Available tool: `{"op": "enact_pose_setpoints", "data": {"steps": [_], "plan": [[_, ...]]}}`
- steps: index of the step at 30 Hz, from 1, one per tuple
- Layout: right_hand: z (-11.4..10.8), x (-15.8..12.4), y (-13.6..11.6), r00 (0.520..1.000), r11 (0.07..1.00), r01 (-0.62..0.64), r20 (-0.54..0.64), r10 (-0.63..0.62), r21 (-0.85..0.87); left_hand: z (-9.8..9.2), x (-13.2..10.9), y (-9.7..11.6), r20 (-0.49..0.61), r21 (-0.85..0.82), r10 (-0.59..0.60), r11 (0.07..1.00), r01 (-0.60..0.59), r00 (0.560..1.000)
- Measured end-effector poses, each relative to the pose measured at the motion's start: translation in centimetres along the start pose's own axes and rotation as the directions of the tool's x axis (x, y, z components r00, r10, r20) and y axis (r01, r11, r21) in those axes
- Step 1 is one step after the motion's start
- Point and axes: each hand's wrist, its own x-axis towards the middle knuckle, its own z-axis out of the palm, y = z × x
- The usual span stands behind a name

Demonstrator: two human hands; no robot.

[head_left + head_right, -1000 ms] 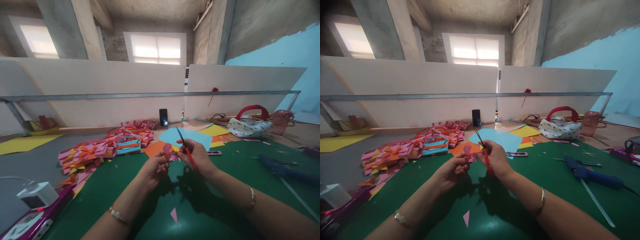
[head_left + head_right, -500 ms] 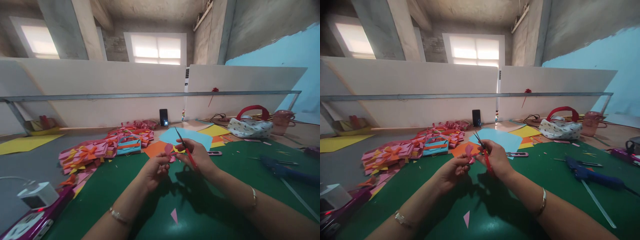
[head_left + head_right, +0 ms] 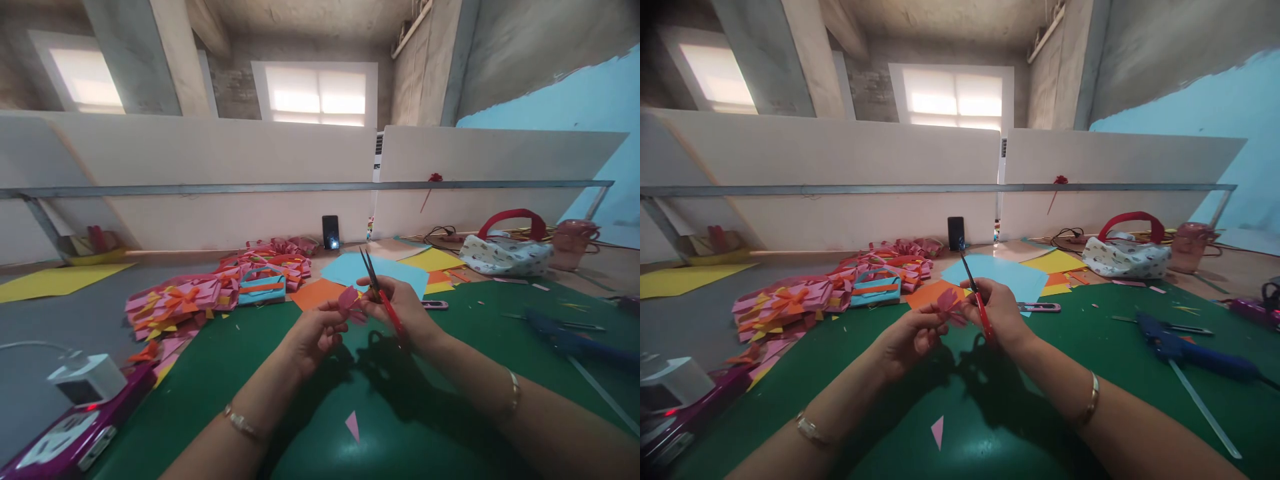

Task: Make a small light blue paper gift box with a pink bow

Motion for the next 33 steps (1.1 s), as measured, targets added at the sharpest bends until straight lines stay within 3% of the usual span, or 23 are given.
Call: {"op": "enact_pose_setpoints", "data": {"steps": [8, 16, 26, 33], "plan": [[-0.1, -0.1, -0.3, 0.999, 0.999, -0.040, -0.020, 0.040, 0.009, -0.3, 0.2, -0.3, -0.091, 0.110, 0.105, 0.989, -0.095, 0.990], [0.0, 0.0, 0.0, 0.982, 0.972, -0.181, -0.028, 0.187, 0.152, -0.1, 0.4, -0.4, -0.052, 0.068, 0.123, 0.990, -0.120, 0.991], [-0.2, 0.3, 0.8, 0.980, 0.964, -0.195, -0.004, 0.198, 0.180, 0.1, 0.4, -0.5, 0.019, -0.017, 0.075, 0.997, -0.074, 0.997], [-0.1, 0.2, 0.1, 0.975, 0.958, -0.212, -0.028, 0.222, 0.192, 0.2, 0.4, -0.4, 0.067, -0.064, 0.078, 0.995, -0.074, 0.995]]}}
